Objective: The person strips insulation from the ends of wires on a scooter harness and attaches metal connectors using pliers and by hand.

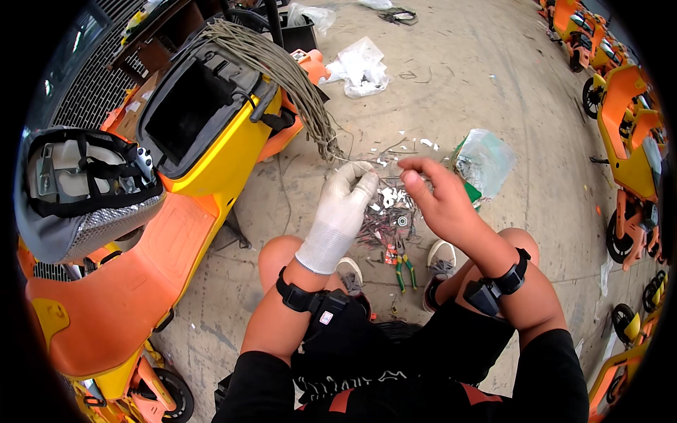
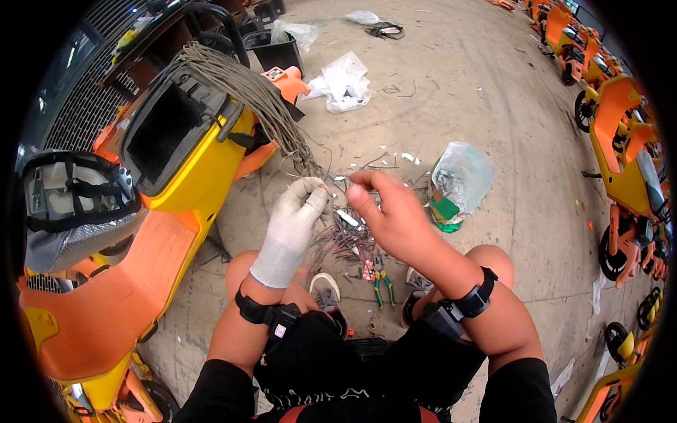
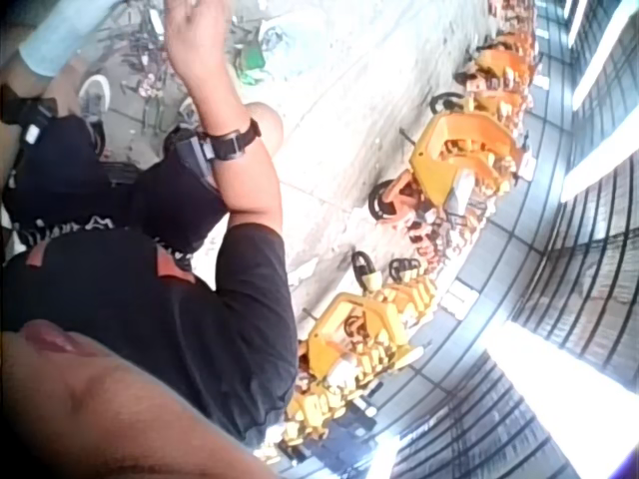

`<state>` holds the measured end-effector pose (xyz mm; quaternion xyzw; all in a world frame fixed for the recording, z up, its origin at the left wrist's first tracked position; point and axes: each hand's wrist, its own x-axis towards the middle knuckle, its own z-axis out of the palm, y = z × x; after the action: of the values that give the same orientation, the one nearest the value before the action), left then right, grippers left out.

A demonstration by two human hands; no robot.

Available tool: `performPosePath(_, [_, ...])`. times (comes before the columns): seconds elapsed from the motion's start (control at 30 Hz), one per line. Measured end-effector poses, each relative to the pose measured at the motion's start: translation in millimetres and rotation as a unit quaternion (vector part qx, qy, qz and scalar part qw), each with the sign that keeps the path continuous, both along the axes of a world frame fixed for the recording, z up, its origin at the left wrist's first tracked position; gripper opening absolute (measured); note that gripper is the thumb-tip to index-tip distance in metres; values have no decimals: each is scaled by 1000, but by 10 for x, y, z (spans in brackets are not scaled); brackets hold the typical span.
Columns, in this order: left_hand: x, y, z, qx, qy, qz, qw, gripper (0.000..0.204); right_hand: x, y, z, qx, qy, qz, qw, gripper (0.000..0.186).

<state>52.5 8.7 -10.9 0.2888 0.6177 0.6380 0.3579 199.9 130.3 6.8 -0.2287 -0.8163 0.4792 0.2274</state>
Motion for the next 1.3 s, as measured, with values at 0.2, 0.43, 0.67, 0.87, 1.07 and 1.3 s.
performPosePath(0.2, [26, 37, 39, -25, 14, -15, 999, 21, -15, -119, 38, 418, -2, 9, 908, 47])
performPosePath(0.43, [16, 30, -5, -20, -17, -36, 999, 20, -80, -58, -11, 460, 74, -50, 884, 21])
performPosePath(0.67, [-24, 16, -23, -19, -61, -47, 997, 19, -97, -40, 39, 417, 106, -30, 902, 11])
performPosePath(0.87, [9, -9, 26, -34, 15, -38, 999, 15, -62, -79, 5, 18, -15, 1, 1000, 17])
performPosePath(1.07, [13, -34, 48, 38, 99, -58, 993, 6, -76, -56, -21, -464, 1, 86, 882, 25])
performPosePath(1.3, [5, -10, 29, 142, 154, -42, 977, 5, -74, -4, 4, -586, -16, 123, 800, 22])
